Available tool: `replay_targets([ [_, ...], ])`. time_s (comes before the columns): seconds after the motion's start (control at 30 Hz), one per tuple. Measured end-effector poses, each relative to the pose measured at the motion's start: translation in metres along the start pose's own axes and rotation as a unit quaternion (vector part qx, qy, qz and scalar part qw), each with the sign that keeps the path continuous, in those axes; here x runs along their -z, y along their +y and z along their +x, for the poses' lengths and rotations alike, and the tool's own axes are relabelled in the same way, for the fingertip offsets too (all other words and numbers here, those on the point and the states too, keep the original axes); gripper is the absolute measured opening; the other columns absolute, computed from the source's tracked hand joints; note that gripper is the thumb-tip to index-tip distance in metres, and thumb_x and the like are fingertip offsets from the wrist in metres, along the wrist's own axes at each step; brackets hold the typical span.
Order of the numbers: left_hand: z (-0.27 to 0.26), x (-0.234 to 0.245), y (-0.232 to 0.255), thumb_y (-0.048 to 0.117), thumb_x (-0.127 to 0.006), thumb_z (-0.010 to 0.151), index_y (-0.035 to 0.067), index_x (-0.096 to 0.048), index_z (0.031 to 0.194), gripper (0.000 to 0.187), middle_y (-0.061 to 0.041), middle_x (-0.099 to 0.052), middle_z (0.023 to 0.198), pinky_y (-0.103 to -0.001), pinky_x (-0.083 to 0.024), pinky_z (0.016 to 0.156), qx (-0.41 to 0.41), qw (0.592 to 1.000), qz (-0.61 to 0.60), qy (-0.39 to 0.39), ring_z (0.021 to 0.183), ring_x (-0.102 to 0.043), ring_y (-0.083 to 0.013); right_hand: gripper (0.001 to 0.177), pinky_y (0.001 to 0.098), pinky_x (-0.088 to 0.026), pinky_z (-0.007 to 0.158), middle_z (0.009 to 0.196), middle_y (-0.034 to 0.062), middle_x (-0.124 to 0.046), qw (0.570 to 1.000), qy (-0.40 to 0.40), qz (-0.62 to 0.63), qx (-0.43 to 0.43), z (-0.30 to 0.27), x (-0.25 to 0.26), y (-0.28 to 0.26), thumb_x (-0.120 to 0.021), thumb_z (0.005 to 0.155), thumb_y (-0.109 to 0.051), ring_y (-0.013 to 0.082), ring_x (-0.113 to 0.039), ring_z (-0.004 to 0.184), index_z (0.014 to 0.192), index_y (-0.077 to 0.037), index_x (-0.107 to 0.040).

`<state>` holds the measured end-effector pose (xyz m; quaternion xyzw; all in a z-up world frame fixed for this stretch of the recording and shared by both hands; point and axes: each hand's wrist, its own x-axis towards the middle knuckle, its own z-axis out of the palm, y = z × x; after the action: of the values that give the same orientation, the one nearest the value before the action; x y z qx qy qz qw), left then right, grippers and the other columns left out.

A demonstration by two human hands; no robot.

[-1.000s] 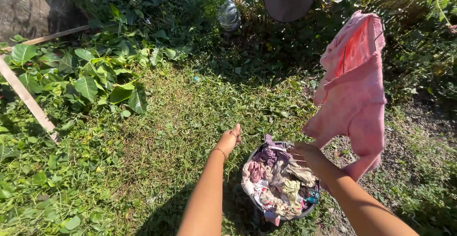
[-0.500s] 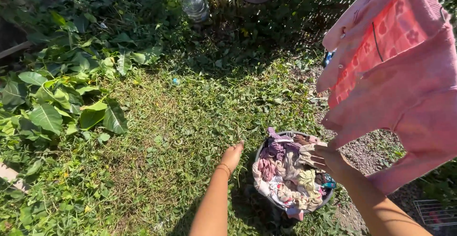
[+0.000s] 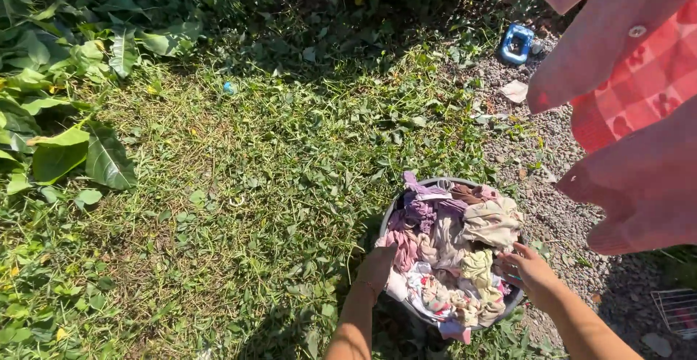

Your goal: Hanging wet laundry from a basket onto a clothesline using hangers.

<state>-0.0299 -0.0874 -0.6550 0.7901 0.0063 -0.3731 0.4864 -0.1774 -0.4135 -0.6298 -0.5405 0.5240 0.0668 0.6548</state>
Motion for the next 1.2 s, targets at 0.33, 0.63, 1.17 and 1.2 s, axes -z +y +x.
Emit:
replay_targets([
  [0.33, 0.074, -0.09, -0.126, 0.033, -0.061, 0.092, 0.007, -0.076, 0.113, 0.037, -0.022, -0.074, 0.113, -0.038, -0.054, 0.096, -0.046, 0.997, 0.053, 0.024, 0.111, -0.07, -0.0346, 0.072, 0.0416, -0.046, 0.106, 0.145, 0.0161, -0.055, 0.987, -0.014, -0.159, -0.003, 0.083, -0.015, 0.099, -0.063, 0.097, -0.016, 0.0265, -0.056, 0.131, 0.161, -0.022, -0.033],
  [0.63, 0.083, -0.136, -0.13, 0.014, -0.072, 0.079, 0.028, -0.073, 0.132, 0.055, -0.026, -0.014, 0.162, -0.04, -0.023, 0.121, -0.049, 0.995, 0.083, 0.04, 0.15, -0.017, -0.0385, 0.107, 0.0457, -0.049, 0.103, 0.131, 0.0236, -0.065, 0.867, 0.083, -0.451, 0.194, 0.115, -0.037, 0.05, -0.08, 0.078, -0.026, 0.043, -0.064, 0.118, 0.166, -0.033, -0.021],
  [1.17, 0.036, -0.125, -0.096, 0.047, -0.065, 0.091, 0.017, -0.07, 0.105, 0.033, -0.008, -0.064, 0.108, -0.04, -0.049, 0.084, 0.12, 0.938, -0.313, 0.09, 0.096, -0.059, -0.0264, 0.027, 0.0383, -0.052, 0.073, 0.083, 0.0138, -0.064, 0.894, 0.106, -0.306, 0.31, -0.022, -0.102, 0.141, -0.077, 0.073, -0.014, 0.0266, -0.064, 0.078, 0.089, -0.001, -0.06],
  [1.2, 0.025, -0.123, -0.092, 0.05, -0.061, 0.087, 0.023, -0.07, 0.107, 0.035, -0.007, -0.065, 0.101, -0.039, -0.049, 0.07, 0.226, 0.783, -0.574, -0.076, 0.079, -0.058, -0.0236, 0.03, 0.0385, -0.052, 0.076, 0.086, 0.0147, -0.061, 0.89, 0.01, -0.343, 0.299, -0.039, -0.111, 0.155, -0.078, 0.069, -0.013, 0.0292, -0.062, 0.082, 0.089, -0.003, -0.059],
])
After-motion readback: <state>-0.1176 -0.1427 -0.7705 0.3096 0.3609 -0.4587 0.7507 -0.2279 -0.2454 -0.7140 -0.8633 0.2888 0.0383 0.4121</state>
